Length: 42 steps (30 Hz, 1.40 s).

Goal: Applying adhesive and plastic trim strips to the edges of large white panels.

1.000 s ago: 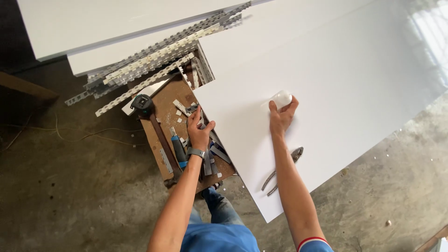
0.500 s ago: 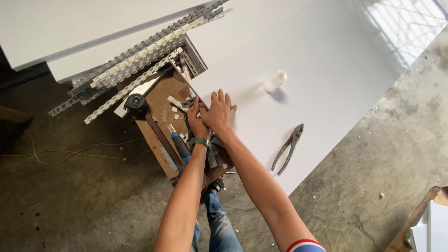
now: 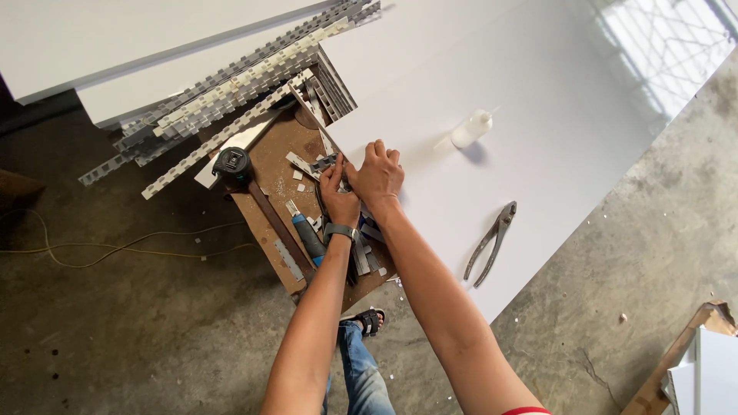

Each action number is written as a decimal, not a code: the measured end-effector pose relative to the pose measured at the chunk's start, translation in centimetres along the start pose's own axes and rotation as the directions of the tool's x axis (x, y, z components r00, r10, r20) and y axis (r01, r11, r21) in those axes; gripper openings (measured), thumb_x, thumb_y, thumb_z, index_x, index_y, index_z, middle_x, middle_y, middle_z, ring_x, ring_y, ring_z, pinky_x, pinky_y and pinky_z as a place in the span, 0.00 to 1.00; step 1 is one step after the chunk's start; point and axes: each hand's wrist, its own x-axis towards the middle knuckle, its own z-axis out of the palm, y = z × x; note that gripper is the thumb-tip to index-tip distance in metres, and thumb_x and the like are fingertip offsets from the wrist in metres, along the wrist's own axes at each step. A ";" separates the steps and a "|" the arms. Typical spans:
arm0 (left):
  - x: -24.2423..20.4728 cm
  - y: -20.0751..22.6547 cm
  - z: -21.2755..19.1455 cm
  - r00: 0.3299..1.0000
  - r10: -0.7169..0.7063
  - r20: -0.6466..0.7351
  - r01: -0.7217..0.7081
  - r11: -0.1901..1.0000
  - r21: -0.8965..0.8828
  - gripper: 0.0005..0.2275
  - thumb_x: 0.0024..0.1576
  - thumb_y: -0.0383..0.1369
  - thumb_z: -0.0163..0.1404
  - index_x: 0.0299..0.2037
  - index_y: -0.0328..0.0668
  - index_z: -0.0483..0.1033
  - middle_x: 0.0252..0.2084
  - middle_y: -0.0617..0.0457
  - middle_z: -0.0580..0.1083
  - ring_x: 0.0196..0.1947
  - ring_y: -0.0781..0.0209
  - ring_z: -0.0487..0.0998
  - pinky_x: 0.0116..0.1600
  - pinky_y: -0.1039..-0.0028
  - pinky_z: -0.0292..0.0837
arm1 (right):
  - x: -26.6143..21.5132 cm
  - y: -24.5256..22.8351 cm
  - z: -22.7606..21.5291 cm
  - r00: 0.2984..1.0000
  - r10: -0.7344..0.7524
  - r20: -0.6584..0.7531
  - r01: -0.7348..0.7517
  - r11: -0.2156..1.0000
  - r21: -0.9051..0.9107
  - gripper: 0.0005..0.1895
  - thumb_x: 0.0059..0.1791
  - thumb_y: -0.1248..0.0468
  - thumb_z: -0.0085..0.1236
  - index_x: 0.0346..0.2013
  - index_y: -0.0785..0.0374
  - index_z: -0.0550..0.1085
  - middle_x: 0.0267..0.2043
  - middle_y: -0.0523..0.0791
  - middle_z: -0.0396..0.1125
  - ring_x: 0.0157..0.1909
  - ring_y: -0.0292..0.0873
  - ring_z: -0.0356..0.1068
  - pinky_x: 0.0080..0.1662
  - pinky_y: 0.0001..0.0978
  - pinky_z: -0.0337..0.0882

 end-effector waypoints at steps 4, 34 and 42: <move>0.0 0.2 0.1 1.000 -0.007 -0.002 0.007 1.000 -0.023 0.34 0.47 0.10 0.49 0.65 0.51 0.72 0.56 0.49 0.68 0.56 0.55 0.70 0.58 0.72 0.72 | 0.0 -0.2 -0.3 0.997 -0.018 -0.070 0.018 1.000 -0.003 0.31 0.41 0.46 0.65 0.45 0.69 0.76 0.51 0.48 0.70 0.47 0.49 0.69 0.37 0.38 0.77; 11.1 -0.6 -2.0 0.908 -0.401 -0.122 0.365 0.900 -0.240 0.07 0.60 0.30 0.50 0.37 0.37 0.82 0.49 0.66 0.73 0.38 0.79 0.81 0.40 0.76 0.76 | -27.0 23.0 -8.1 0.435 0.755 0.491 -0.618 -0.146 0.772 0.40 0.55 0.63 0.49 0.76 0.62 0.40 0.68 0.62 0.54 0.67 0.60 0.61 0.65 0.55 0.64; 14.4 6.2 -1.8 0.870 -0.468 -0.156 0.493 0.805 0.331 0.11 0.49 0.32 0.65 0.22 0.38 0.75 0.20 0.53 0.73 0.20 0.64 0.68 0.31 0.74 0.64 | -29.2 26.2 -3.2 0.635 0.550 0.543 -0.492 -0.254 0.833 0.31 0.55 0.59 0.43 0.72 0.62 0.52 0.66 0.52 0.60 0.65 0.50 0.65 0.59 0.46 0.72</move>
